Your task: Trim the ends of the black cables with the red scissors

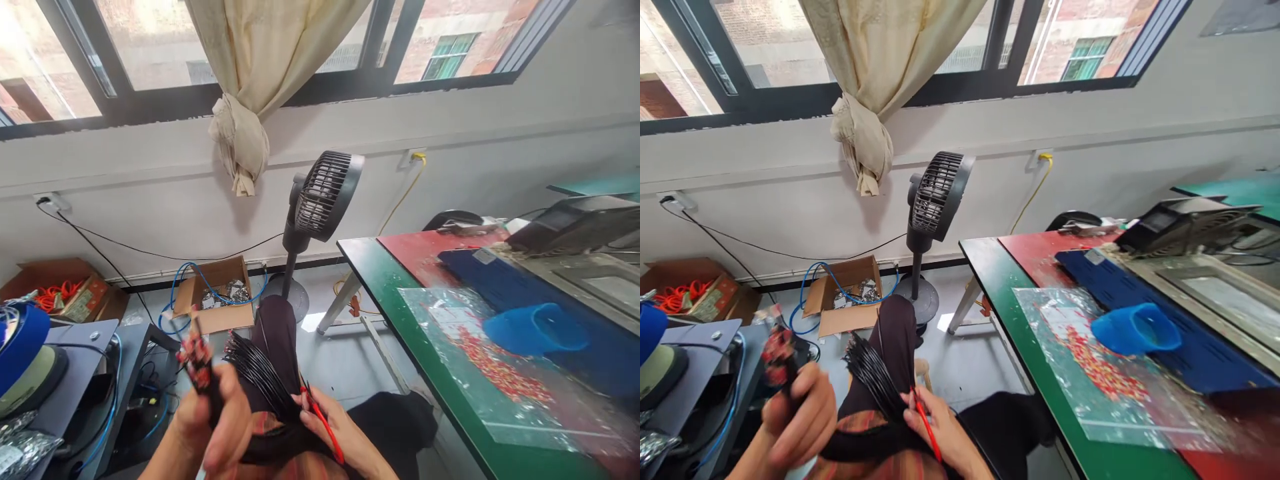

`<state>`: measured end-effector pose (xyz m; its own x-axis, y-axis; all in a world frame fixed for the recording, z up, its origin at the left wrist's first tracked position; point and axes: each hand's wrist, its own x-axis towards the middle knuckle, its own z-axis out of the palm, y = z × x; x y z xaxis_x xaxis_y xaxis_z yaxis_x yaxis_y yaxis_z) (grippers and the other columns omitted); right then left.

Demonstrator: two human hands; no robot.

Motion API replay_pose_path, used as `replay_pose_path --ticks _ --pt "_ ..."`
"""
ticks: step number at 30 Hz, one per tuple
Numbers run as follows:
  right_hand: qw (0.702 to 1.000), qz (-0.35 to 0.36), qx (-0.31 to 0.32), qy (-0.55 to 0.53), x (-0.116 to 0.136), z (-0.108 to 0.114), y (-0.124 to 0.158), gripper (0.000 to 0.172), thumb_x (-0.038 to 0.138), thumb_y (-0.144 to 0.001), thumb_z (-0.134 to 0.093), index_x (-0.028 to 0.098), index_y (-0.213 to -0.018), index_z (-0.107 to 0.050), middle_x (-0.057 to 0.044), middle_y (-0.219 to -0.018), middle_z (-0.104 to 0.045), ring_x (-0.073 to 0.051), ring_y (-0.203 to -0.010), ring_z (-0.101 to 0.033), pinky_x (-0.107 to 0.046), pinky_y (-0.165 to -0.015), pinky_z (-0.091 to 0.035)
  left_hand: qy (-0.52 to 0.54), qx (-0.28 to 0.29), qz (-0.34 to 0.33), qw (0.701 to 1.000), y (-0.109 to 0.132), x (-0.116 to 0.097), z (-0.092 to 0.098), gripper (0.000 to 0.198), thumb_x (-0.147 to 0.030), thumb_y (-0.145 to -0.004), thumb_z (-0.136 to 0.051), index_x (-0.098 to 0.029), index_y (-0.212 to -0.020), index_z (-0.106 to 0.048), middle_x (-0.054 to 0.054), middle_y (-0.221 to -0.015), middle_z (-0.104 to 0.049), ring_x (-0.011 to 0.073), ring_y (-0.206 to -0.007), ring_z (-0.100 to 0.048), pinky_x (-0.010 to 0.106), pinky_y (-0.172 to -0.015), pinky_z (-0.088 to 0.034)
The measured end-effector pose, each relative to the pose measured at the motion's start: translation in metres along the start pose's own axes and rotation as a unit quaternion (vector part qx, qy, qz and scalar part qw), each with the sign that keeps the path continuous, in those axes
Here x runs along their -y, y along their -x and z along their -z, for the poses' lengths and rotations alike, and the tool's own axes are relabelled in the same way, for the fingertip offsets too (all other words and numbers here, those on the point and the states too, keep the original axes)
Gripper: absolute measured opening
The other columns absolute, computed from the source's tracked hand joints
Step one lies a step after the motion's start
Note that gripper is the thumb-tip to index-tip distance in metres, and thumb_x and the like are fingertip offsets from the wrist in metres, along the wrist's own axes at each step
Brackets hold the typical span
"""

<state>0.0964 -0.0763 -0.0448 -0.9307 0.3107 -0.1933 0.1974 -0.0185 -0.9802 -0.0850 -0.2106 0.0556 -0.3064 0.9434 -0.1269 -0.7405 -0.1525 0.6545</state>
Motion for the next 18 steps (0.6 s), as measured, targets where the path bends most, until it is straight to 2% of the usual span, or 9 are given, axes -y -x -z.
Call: replay_pose_path --ticks 2,5,7,9,12,14,16,18 --pt "0.999 -0.002 -0.043 -0.008 -0.001 -0.001 0.002 0.033 0.05 -0.079 -0.051 0.017 -0.08 -0.049 -0.008 -0.089 -0.059 -0.025 -0.101 -0.054 -0.033 -0.085 -0.042 0.017 0.057 0.008 0.998 -0.011 0.001 -0.017 0.024 -0.04 -0.071 -0.058 -0.024 -0.088 -0.058 -0.006 -0.038 -0.051 0.0058 -0.024 -0.031 0.021 -0.03 -0.029" --pt "0.989 -0.007 -0.149 -0.011 0.002 0.007 0.007 0.038 0.053 -0.079 -0.049 0.016 -0.083 -0.053 -0.009 -0.092 -0.06 -0.022 -0.088 -0.057 -0.031 -0.079 -0.043 -0.054 0.016 0.023 0.998 -0.044 0.002 -0.038 0.016 -0.03 -0.08 -0.046 -0.02 -0.085 -0.058 -0.003 -0.05 -0.056 0.0066 -0.033 -0.042 0.022 -0.039 -0.037" --pt "0.976 0.004 -0.217 -0.005 0.012 0.022 0.014 0.04 0.054 -0.079 -0.047 0.015 -0.085 -0.055 -0.007 -0.088 -0.06 -0.019 -0.079 -0.056 -0.029 -0.074 -0.043 -0.13 0.005 0.059 0.99 -0.068 0.005 -0.05 0.013 -0.026 -0.079 -0.048 -0.017 -0.081 -0.058 0.001 -0.059 -0.058 0.0095 -0.049 -0.052 0.024 -0.051 -0.042" --pt "0.962 0.025 -0.271 0.021 0.031 0.042 0.026 0.04 0.054 -0.079 -0.048 0.015 -0.083 -0.057 -0.004 -0.079 -0.058 -0.017 -0.074 -0.054 -0.026 -0.071 -0.042 -0.198 0.013 0.09 0.976 -0.09 0.011 -0.062 0.012 -0.026 -0.076 -0.054 -0.015 -0.079 -0.059 0.002 -0.064 -0.059 0.0112 -0.06 -0.054 0.024 -0.057 -0.042" --pt "0.944 0.053 -0.318 0.076 0.064 0.073 0.045 0.038 0.054 -0.077 -0.051 0.016 -0.075 -0.057 0.0 -0.069 -0.053 -0.013 -0.067 -0.049 -0.023 -0.064 -0.04 -0.273 0.007 0.083 0.958 -0.113 0.029 -0.079 0.016 -0.028 -0.072 -0.06 -0.014 -0.079 -0.06 -0.001 -0.056 -0.055 0.007 -0.05 -0.045 0.021 -0.051 -0.033" --pt "0.934 0.063 -0.334 0.105 0.08 0.092 0.052 0.036 0.051 -0.075 -0.056 0.016 -0.07 -0.057 0.001 -0.066 -0.05 -0.011 -0.063 -0.044 -0.021 -0.059 -0.037 -0.314 0.014 0.076 0.946 -0.124 0.046 -0.088 0.023 -0.034 -0.072 -0.059 -0.012 -0.065 -0.059 -0.004 -0.043 -0.046 0.0047 -0.041 -0.036 0.022 -0.046 -0.027" --pt "0.929 0.061 -0.35 0.104 0.088 0.109 0.053 0.035 0.049 -0.073 -0.059 0.015 -0.066 -0.055 0.003 -0.061 -0.045 -0.009 -0.058 -0.04 -0.02 -0.055 -0.034 -0.336 0.024 0.105 0.935 -0.133 0.064 -0.093 0.033 -0.041 -0.072 -0.056 -0.012 -0.056 -0.056 -0.004 -0.037 -0.042 0.0043 -0.034 -0.031 0.023 -0.042 -0.022" --pt "0.93 0.053 -0.357 0.063 0.09 0.124 0.049 0.034 0.048 -0.072 -0.061 0.014 -0.068 -0.055 0.004 -0.058 -0.042 -0.008 -0.055 -0.037 -0.02 -0.051 -0.032 -0.323 0.018 0.147 0.935 -0.14 0.078 -0.096 0.031 -0.044 -0.068 -0.059 -0.013 -0.067 -0.058 -0.003 -0.04 -0.048 0.005 -0.031 -0.032 0.024 -0.039 -0.018"
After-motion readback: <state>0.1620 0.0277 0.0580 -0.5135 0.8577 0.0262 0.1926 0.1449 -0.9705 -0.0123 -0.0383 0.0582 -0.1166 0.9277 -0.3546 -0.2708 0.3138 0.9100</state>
